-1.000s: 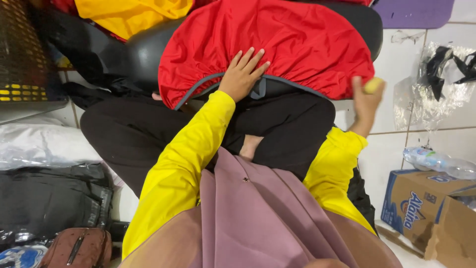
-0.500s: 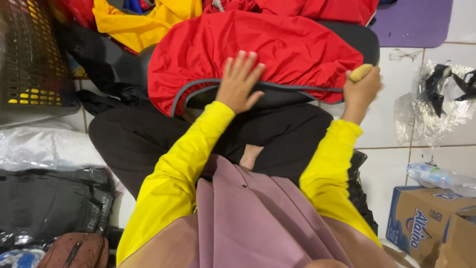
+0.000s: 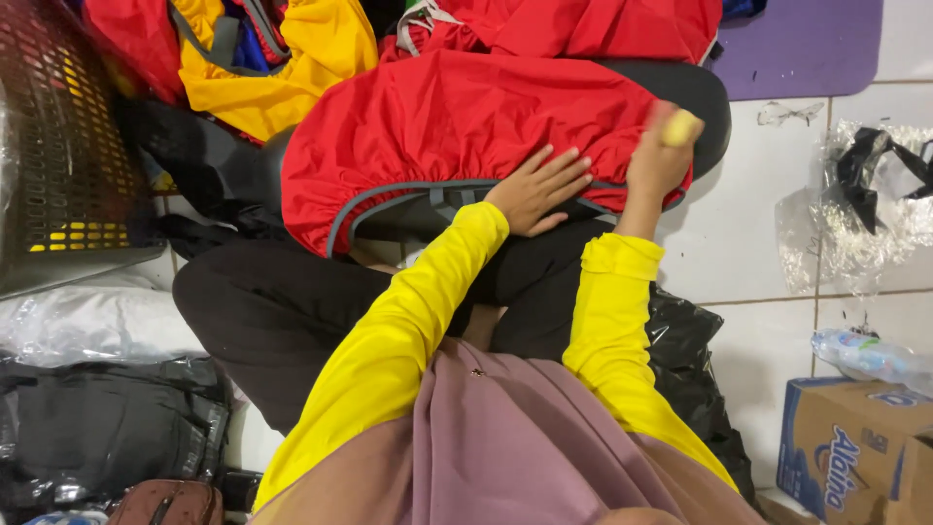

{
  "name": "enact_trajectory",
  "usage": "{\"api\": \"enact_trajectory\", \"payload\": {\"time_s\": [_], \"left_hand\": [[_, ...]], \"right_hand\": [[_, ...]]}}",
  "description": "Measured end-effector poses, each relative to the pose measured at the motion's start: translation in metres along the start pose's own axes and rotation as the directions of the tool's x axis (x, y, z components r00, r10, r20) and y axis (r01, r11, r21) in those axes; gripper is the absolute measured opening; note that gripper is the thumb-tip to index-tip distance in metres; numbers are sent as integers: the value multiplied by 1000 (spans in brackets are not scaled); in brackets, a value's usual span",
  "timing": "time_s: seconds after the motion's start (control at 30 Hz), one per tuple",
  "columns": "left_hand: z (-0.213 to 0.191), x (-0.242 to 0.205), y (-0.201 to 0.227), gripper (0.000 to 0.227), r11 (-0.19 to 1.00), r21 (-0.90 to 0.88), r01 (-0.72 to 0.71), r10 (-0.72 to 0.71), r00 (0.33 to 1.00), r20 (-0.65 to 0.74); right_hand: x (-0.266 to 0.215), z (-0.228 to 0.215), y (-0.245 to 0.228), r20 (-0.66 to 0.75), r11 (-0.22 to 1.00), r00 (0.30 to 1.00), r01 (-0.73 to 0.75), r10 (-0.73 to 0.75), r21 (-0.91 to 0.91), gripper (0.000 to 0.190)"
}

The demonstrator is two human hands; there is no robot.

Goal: Cleaning a red fabric cover using a small sponge and folding it while sitting on the floor.

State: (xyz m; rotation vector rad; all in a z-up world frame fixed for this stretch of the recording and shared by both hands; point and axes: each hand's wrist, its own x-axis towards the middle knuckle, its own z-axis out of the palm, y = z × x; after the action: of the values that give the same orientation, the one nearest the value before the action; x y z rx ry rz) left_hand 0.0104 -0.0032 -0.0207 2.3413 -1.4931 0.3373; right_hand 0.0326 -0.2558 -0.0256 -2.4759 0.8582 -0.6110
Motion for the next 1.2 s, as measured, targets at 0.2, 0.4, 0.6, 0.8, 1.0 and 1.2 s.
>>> {"api": "enact_trajectory", "payload": {"time_s": [0.2,0.4,0.6,0.8,1.0,1.2], "left_hand": [[25,-7,-1,68,987,-131,-94,53,957,-287],[41,-9,-8,53,988,-131,-85,28,921,-389],[24,-7,-5,51,980,-181,-88,3,907,-422],[34,-8,-7,48,976,-195,-97,4,903,-429],[25,-8,-5,46,986,-133,-100,34,903,-427],[21,-14,-8,54,981,-180,-73,44,986,-159]], "right_hand": [[-7,-2,6,-83,875,978,206,-189,437,83],[-48,-39,-41,586,847,696,531,-416,-28,55],[19,-8,30,-64,941,946,308,-319,-139,45],[-29,-18,-37,-197,887,903,417,-381,197,55],[-22,11,-26,355,757,672,616,-650,219,52],[7,-43,-35,-421,972,899,194,-122,133,33]]}}
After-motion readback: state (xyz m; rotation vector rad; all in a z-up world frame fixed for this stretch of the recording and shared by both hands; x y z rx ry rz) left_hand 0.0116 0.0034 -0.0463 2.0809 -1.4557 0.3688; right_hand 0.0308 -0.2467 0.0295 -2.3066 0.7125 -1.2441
